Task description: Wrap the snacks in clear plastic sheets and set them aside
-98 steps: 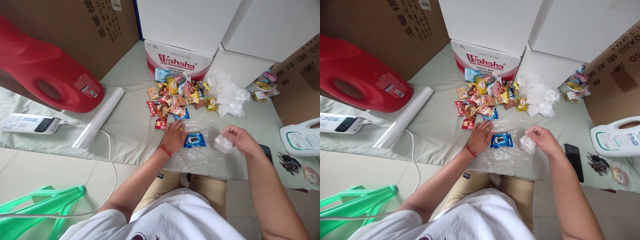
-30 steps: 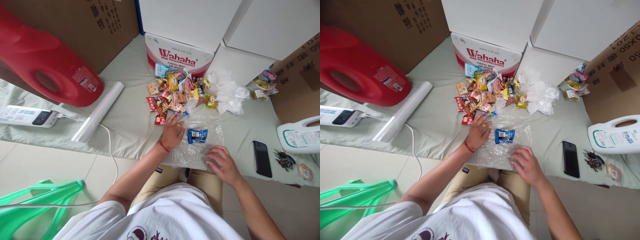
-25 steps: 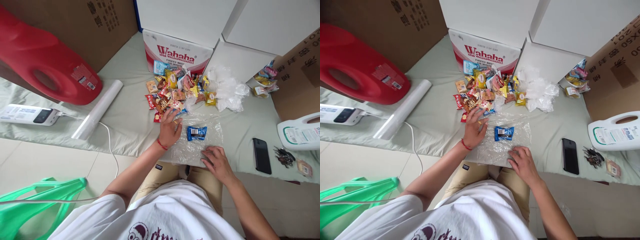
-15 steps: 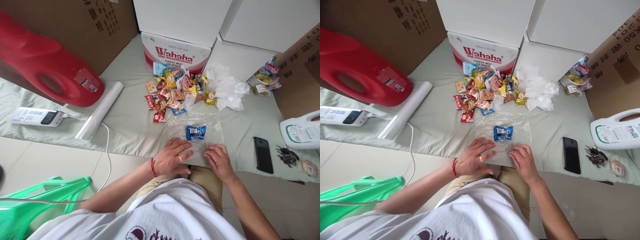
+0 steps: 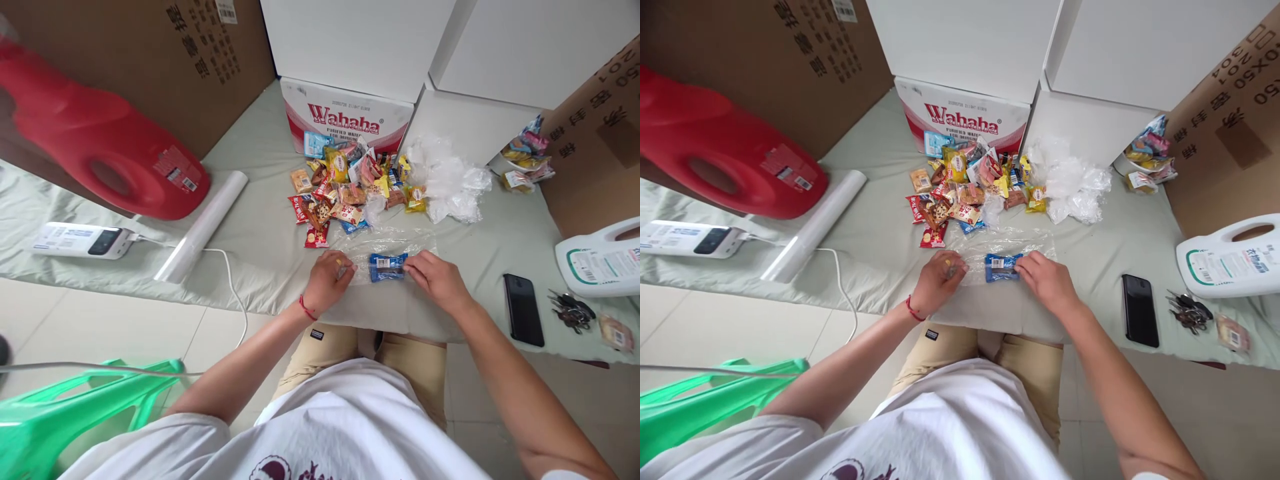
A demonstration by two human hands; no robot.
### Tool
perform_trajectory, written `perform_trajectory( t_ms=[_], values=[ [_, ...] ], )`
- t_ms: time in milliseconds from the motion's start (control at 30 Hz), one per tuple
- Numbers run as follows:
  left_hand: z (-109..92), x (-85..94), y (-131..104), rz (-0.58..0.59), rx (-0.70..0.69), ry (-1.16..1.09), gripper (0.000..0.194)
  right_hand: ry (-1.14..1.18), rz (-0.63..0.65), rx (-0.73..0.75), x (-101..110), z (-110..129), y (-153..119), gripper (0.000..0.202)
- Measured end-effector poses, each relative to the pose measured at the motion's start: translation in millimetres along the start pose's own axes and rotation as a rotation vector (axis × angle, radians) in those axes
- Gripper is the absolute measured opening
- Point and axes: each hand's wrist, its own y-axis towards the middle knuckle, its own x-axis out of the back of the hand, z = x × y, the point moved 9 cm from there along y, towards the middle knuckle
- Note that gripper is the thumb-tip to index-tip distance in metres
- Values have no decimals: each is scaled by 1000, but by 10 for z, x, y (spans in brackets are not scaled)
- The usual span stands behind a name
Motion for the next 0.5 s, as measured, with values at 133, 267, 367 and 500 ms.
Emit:
perform_trajectory(
  t_ms=[133, 267, 367, 500],
  values=[
    [272, -113, 179, -25, 163, 140, 15, 48, 117, -8, -154, -224, 372, 26],
    [305, 67, 202, -210, 231, 248, 19, 97, 157, -22, -304, -321, 529, 22],
    [47, 292, 84, -380, 180, 293, 22, 101, 151, -39, -345, -340, 529, 23],
    [-626, 108, 6, -240, -151, 281, 23, 106, 134, -42, -354, -332, 486, 23]
  ],
)
